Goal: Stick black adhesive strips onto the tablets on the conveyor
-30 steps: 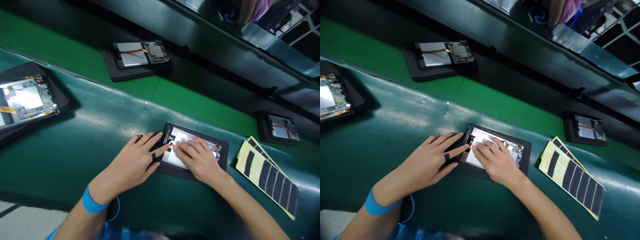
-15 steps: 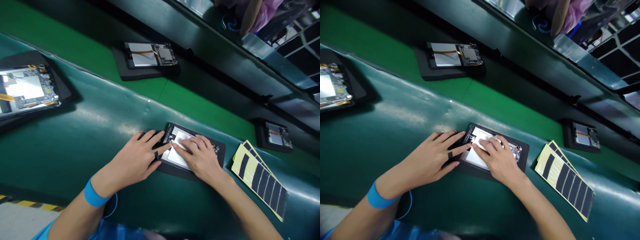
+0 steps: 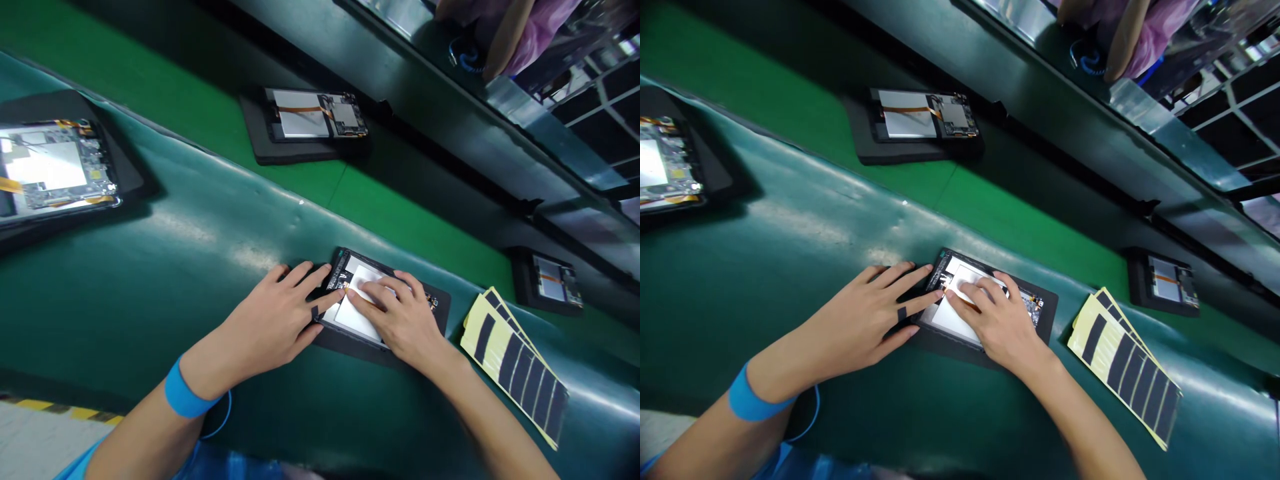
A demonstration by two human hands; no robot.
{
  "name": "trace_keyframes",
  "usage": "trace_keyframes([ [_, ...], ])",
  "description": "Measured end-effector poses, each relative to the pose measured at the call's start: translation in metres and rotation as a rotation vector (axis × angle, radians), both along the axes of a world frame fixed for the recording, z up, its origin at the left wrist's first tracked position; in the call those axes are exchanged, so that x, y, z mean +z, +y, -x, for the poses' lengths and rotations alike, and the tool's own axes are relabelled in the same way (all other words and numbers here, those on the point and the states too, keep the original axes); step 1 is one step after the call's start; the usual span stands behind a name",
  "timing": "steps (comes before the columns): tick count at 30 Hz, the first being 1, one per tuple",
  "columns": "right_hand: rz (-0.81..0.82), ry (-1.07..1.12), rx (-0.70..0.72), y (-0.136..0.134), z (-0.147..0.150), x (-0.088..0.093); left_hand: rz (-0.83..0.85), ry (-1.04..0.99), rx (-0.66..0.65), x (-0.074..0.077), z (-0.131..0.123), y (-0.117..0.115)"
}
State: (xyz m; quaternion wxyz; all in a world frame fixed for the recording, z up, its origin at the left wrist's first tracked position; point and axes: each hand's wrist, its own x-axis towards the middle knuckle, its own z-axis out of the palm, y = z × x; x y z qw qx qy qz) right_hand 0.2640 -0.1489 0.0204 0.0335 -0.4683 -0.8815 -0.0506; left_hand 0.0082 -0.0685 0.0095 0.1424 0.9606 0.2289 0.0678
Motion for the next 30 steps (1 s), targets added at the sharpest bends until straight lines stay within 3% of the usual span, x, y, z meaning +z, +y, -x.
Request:
trace_keyframes([
  [10,0.029,-0.014,0.024,0.002,-0.006,-0.002,-0.005,0.013,0.005,-0.002,0.001,0.000],
  [15,0.029,-0.002,-0.029,0.003,-0.009,-0.004,0.008,0.002,0.009,0.000,0.001,-0.001],
  [30,0.041,0.061,-0.046,0.002,0.001,-0.001,0.013,0.015,-0.010,-0.002,0.002,0.002],
])
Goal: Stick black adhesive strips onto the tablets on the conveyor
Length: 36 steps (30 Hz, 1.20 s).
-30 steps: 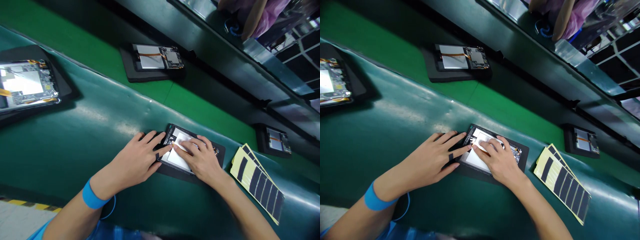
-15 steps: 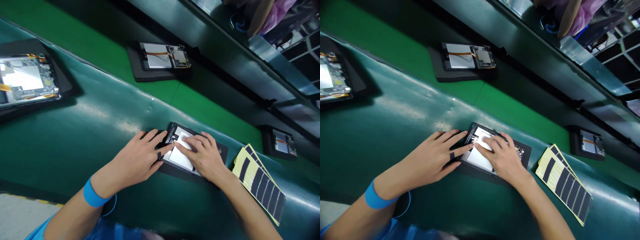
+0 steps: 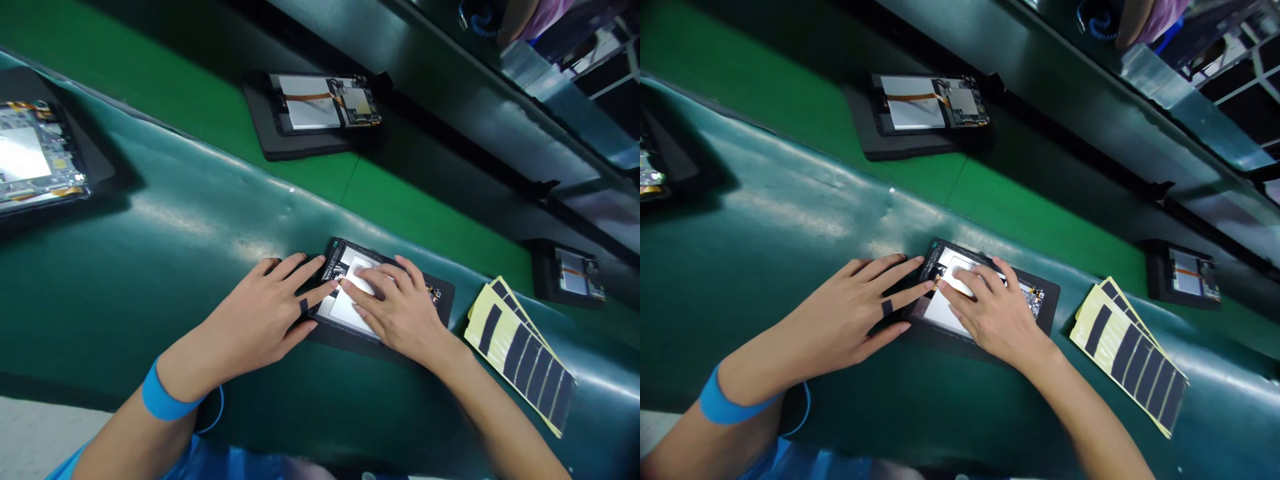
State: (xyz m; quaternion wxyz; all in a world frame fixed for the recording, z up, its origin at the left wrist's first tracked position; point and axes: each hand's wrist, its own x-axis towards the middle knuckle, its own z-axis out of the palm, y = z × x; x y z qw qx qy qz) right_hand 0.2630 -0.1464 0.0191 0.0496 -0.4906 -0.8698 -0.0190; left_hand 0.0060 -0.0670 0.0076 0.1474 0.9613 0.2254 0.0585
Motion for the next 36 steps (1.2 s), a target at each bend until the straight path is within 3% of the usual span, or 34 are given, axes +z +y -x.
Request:
trace_keyframes([
  [14,-0.003,0.020,0.000,-0.001,0.002,0.000,0.009,0.017,0.016,0.004,-0.005,0.000],
  [19,0.003,0.004,-0.001,-0.002,0.003,0.003,0.109,-0.021,0.044,0.002,-0.005,-0.001],
  [23,-0.003,-0.002,-0.007,-0.007,0.001,0.004,0.409,-0.218,0.129,0.002,0.001,0.003],
  [26,-0.061,0.044,-0.054,-0.010,0.004,0.004,0.844,-0.619,0.166,0.004,0.004,0.006],
  [30,-0.116,0.259,-0.134,-0.010,0.020,0.006,1.374,-1.166,0.099,0.005,0.000,0.006],
  [33,-0.028,0.525,-0.177,-0.005,0.042,0.007,1.539,-1.367,0.075,0.005,-0.005,0.004],
  [36,0.098,0.756,-0.242,0.003,0.066,0.007,1.542,-1.482,0.105,0.005,-0.009,0.003],
])
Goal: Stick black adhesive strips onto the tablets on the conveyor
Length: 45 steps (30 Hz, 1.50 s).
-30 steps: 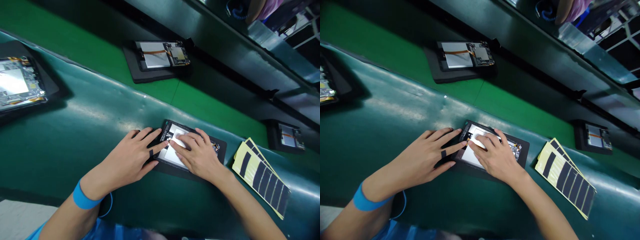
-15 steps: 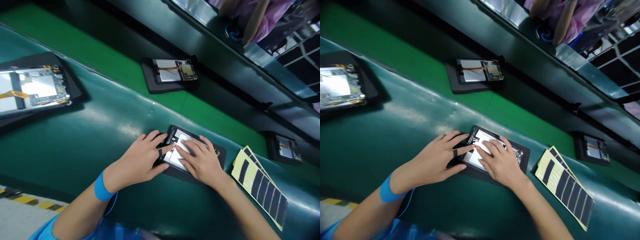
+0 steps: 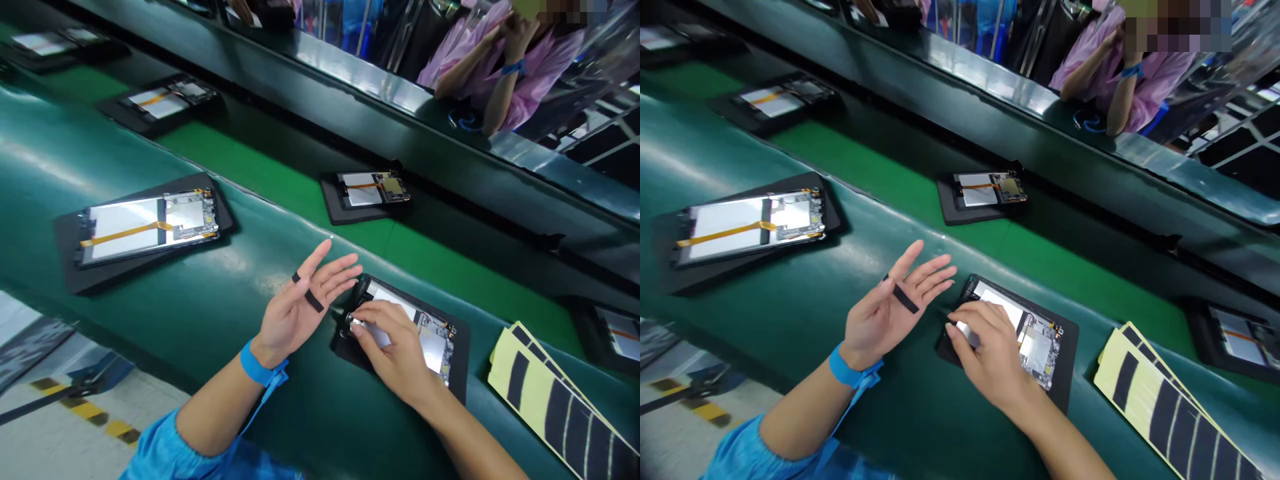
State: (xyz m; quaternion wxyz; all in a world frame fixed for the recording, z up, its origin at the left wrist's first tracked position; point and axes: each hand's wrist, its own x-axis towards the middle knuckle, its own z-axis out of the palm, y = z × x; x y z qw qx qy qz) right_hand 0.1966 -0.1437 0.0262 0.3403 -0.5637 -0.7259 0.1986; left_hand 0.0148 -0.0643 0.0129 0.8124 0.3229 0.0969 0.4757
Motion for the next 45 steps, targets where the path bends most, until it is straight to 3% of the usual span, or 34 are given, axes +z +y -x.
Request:
trace_keyframes([
  [5,0.092,0.273,-0.040,0.016,0.032,0.000,-0.046,0.013,0.128,0.001,-0.002,-0.001],
  [10,0.099,0.306,-0.028,0.026,0.044,0.002,-0.139,0.059,0.199,-0.001,-0.001,0.001],
  [15,-0.071,0.201,-0.051,0.027,0.026,0.009,-0.415,0.343,0.054,-0.006,0.007,0.003],
  [18,-0.219,0.084,-0.069,0.029,0.004,0.021,-0.562,0.611,-0.086,0.002,0.009,0.004],
  [20,-0.226,0.028,-0.043,0.031,-0.008,0.032,-0.672,0.690,-0.188,0.010,0.010,0.004],
  [24,0.021,-0.023,0.107,0.034,-0.019,0.048,-0.887,0.775,-0.315,0.017,0.009,0.002],
  [29,0.304,-0.072,0.286,0.038,-0.012,0.053,-1.049,0.905,-0.334,0.004,0.008,-0.002],
  [33,0.375,-0.040,0.322,0.040,-0.005,0.053,-1.066,0.906,-0.361,0.001,0.006,-0.003],
  [39,0.415,0.131,0.293,0.040,-0.004,0.049,-0.977,0.841,-0.447,0.013,0.006,-0.002],
  [45,0.258,0.085,0.245,0.031,-0.005,0.049,-0.842,0.777,-0.452,0.010,0.006,-0.003],
])
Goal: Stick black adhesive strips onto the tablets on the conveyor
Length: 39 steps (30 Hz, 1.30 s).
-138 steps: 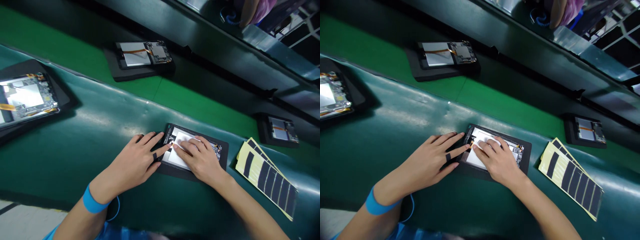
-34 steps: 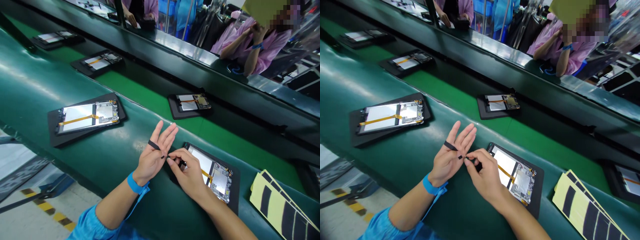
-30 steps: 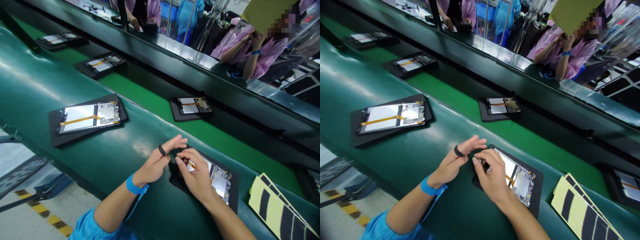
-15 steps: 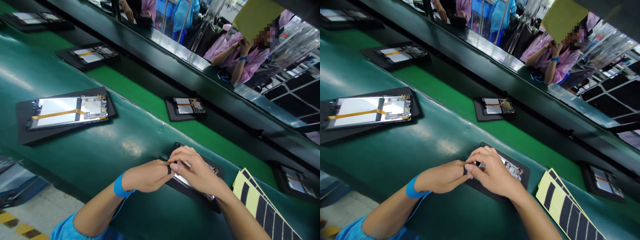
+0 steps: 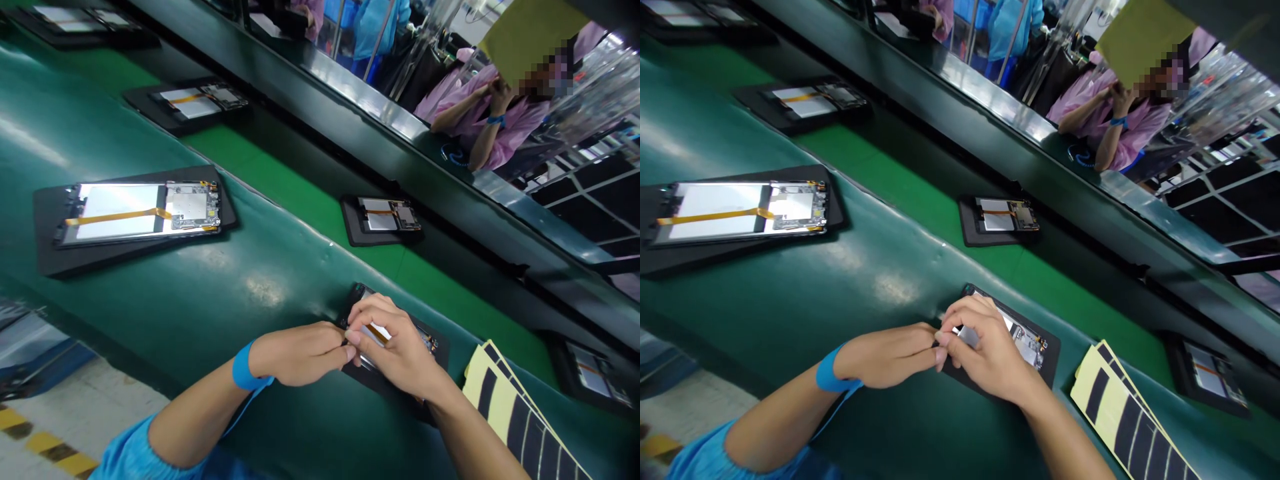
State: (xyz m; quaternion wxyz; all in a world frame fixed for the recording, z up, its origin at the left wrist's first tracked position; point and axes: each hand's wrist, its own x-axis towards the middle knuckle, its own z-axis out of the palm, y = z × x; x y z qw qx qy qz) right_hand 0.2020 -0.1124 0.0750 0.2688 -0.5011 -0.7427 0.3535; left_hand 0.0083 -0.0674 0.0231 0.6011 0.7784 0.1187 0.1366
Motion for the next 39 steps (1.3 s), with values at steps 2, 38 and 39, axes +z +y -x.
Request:
trace_keyframes([
  [2,-0.080,0.026,-0.092,-0.002,-0.003,-0.002,0.022,-0.013,-0.024,-0.001,0.000,0.000],
  [38,-0.092,-0.357,-0.219,-0.008,-0.031,-0.061,-0.929,0.257,0.229,-0.027,-0.003,0.005],
  [39,-0.103,-0.356,-0.224,-0.008,-0.032,-0.062,-0.933,0.262,0.228,-0.027,-0.004,0.005],
])
